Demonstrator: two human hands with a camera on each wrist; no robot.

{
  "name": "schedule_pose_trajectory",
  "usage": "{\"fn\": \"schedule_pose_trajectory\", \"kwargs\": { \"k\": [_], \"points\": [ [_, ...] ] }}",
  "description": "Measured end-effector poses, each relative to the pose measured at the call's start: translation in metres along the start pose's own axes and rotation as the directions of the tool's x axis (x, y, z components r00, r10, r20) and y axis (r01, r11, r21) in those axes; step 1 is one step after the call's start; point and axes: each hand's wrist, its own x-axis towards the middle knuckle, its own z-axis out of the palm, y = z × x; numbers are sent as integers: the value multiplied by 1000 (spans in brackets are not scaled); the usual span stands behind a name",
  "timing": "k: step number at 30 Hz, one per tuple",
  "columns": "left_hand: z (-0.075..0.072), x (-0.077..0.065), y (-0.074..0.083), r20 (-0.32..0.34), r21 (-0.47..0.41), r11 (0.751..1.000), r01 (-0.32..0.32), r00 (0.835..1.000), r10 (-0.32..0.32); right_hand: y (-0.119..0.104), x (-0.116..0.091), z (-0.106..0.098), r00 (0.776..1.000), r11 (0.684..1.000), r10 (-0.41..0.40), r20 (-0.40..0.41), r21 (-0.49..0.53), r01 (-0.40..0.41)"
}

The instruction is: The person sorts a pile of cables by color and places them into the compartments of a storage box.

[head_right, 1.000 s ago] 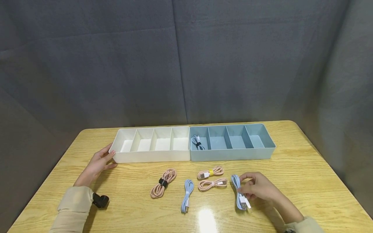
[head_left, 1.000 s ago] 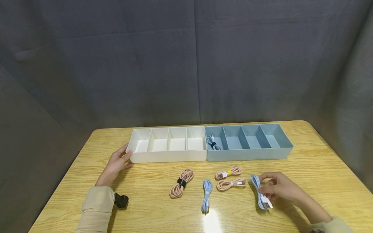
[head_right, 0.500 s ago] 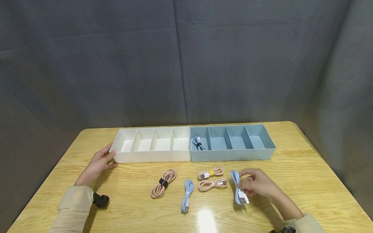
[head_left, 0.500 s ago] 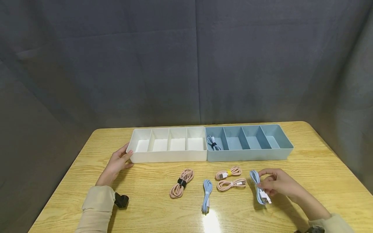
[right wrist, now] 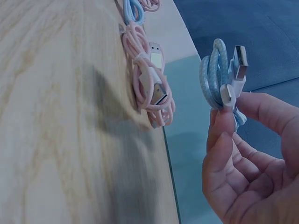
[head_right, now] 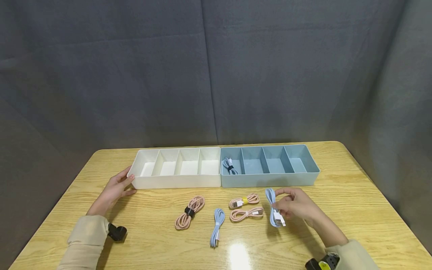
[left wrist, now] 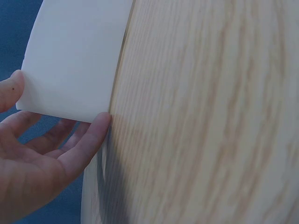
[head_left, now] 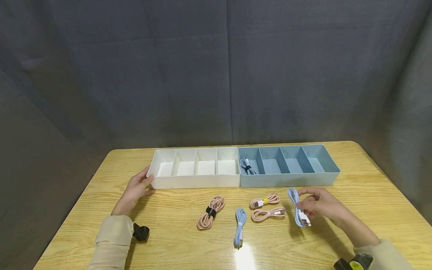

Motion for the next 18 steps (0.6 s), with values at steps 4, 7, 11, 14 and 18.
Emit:
{"fn": "schedule_pose_trajectory", "kwargs": {
  "k": [4,7,11,14,18],
  "points": [
    [0,-1,1,0,3,1000,-1,1000,1,-5,2,0,1000,1000,8,-20,-6,-9],
    [0,0,1,-1,3,1000,0,1000,0,-8,4,-2,999,1000,16,-31,-5,-16],
    [0,1,-1,0,9,1000,2,1000,-2,-11,7,-4,999,1000,19,-33,7,-19],
    [-1,1,-1,1,17,1000,0,1000,0,-13,11,-5,999,1000,16,-29,20,-15],
    [-1,1,-1,4,15,1000,0,1000,0,-17,15,-8,1000,1000,0,-28,28,1]
  ]
}}
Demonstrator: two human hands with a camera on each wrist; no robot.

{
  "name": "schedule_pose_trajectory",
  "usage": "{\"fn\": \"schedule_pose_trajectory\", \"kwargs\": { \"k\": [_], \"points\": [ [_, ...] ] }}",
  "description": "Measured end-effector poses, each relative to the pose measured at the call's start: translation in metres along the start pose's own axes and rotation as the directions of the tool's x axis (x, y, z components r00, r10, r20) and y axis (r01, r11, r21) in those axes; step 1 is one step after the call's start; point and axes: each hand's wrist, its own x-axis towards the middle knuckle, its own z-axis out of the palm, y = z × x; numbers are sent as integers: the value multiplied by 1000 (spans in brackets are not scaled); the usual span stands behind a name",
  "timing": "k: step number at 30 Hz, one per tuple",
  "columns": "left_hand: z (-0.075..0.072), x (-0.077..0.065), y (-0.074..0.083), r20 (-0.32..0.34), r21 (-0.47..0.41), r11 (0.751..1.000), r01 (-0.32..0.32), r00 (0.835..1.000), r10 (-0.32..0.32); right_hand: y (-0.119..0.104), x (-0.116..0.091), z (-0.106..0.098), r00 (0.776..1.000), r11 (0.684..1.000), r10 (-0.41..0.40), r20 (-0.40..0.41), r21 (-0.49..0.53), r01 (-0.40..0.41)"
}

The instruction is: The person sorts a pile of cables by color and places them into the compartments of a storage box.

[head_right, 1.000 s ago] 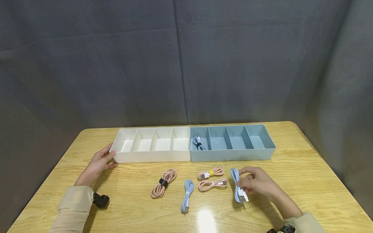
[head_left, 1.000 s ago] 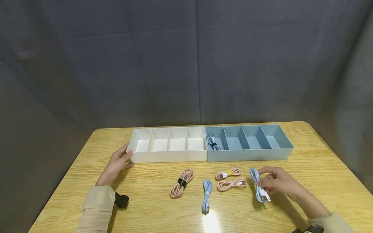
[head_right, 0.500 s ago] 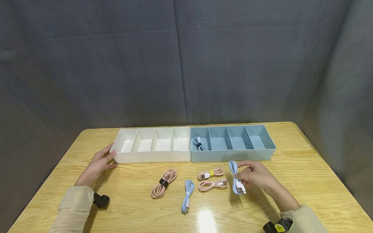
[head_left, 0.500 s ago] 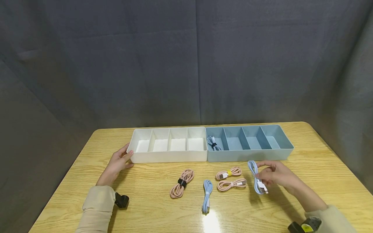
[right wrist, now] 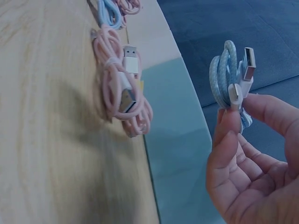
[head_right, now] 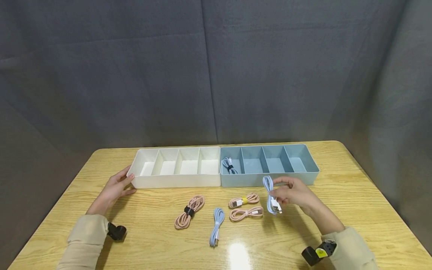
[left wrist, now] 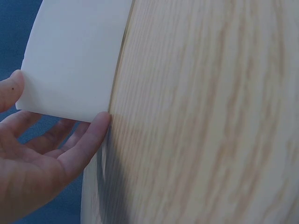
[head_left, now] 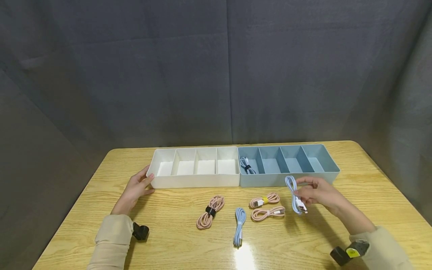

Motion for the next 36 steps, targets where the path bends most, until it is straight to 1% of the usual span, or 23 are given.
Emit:
{"fn": "schedule_pose_trajectory", "kwargs": {
  "k": [6,15,20,24,26,31,36],
  "points": [
    [1,-1,1,0,-3,1000,1,1000,-1,-11,8,-3,1000,1000,19,-25,11,-18],
    [0,-1,1,-2,0,1000,-13,1000,13,-24,21,-8,998,997,38,-41,73,-35],
    [0,-1,2,0,-2,1000,-10,1000,10,-29,28,-9,998,996,33,-60,84,-28],
    [1,-2,2,0,-4,1000,-12,1000,12,-33,34,-10,996,996,50,-71,84,-44],
    [1,-2,2,0,-6,1000,-14,1000,14,-35,37,-11,996,995,62,-71,84,-56],
    [1,-2,2,2,-13,1000,-9,1000,9,-39,44,-14,996,994,60,-63,95,-54],
    [1,-2,2,1,-14,1000,-3,1000,3,-40,50,-18,995,990,77,-66,120,-69]
  ]
}}
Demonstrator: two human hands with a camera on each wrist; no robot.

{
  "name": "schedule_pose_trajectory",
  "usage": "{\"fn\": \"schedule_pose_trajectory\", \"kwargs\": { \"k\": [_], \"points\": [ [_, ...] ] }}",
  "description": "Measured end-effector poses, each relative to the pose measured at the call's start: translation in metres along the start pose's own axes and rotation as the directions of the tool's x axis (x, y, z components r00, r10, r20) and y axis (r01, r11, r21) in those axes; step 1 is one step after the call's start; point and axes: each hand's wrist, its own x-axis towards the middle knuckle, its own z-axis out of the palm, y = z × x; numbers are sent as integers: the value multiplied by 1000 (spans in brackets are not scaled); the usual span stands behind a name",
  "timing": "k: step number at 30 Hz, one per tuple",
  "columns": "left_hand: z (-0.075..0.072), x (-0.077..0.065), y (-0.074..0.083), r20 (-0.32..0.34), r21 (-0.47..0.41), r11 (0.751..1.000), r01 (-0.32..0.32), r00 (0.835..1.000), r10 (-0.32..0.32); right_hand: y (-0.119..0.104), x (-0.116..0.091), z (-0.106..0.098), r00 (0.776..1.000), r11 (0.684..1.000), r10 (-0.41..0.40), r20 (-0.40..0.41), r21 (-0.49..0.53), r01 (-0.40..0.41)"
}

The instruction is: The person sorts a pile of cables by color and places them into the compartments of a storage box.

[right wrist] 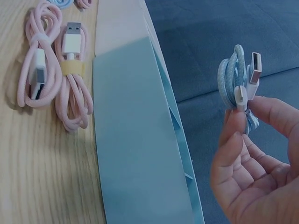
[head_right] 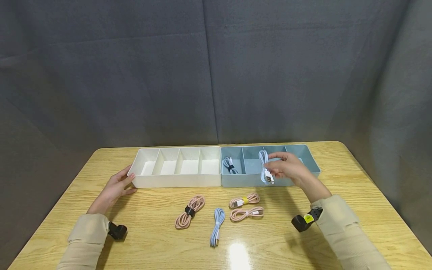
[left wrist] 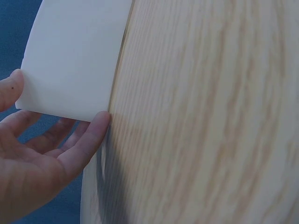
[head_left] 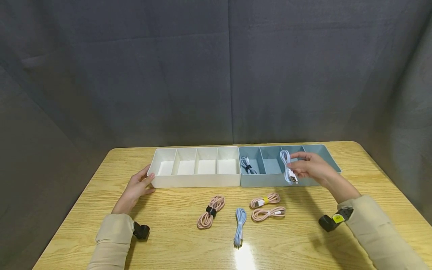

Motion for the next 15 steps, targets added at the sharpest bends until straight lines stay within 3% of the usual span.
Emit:
{"fn": "schedule_pose_trajectory", "kwargs": {
  "k": [15],
  "points": [
    [0,1,-1,-1,5,1000,-8,1000,8,-6,20,-3,998,999,30,-48,20,-29]
  ]
}}
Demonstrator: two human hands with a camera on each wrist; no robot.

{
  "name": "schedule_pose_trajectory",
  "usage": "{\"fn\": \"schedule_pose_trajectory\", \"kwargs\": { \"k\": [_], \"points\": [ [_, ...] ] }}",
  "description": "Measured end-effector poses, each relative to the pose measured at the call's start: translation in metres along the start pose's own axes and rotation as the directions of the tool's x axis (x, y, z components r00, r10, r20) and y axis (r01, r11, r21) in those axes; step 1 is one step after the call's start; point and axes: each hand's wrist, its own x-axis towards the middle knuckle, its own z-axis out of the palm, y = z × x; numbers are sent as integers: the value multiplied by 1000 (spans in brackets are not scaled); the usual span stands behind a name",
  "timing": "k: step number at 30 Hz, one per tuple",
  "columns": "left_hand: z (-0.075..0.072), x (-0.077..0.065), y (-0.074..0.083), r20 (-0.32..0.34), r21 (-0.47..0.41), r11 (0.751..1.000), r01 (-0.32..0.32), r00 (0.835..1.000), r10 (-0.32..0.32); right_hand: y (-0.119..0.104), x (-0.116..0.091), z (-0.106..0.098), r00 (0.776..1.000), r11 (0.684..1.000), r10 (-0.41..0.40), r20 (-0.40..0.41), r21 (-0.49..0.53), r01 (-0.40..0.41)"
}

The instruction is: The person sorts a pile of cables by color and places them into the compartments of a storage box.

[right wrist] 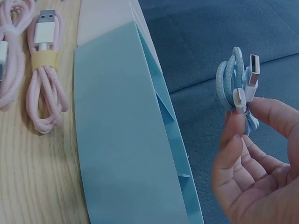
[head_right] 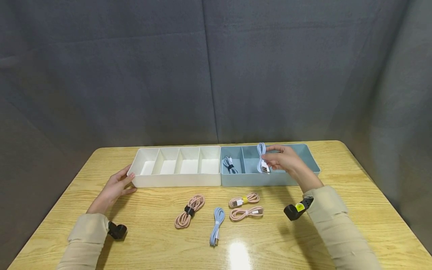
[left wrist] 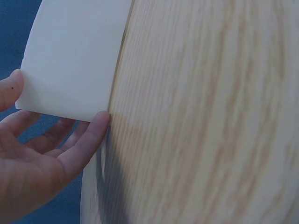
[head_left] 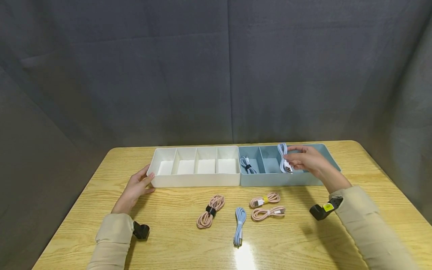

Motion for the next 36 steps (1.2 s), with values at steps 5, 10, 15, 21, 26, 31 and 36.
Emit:
{"fn": "schedule_pose_trajectory", "kwargs": {
  "k": [5,10,15,21,26,31,36],
  "points": [
    [0,-1,1,-1,5,1000,5,1000,-5,0,6,1,1000,999,1,-25,-40,-2],
    [1,-1,2,0,-10,1000,15,1000,-15,0,13,1,999,996,-6,-50,-88,2],
    [0,0,1,-3,-16,1000,21,1000,-21,2,19,1,996,981,-3,-94,-192,-15],
    [1,1,1,-8,-8,1000,14,1000,-14,6,24,0,991,966,-12,-131,-257,-22],
    [2,1,1,-5,-7,1000,3,1000,-3,11,22,-3,991,964,-40,-130,-265,4],
    [2,1,0,-8,3,1000,1,1000,-1,14,18,-3,990,961,-53,-132,-276,15],
    [1,2,-1,-13,9,1000,-1,1000,1,13,11,2,988,959,-57,-143,-282,14]
  ]
}}
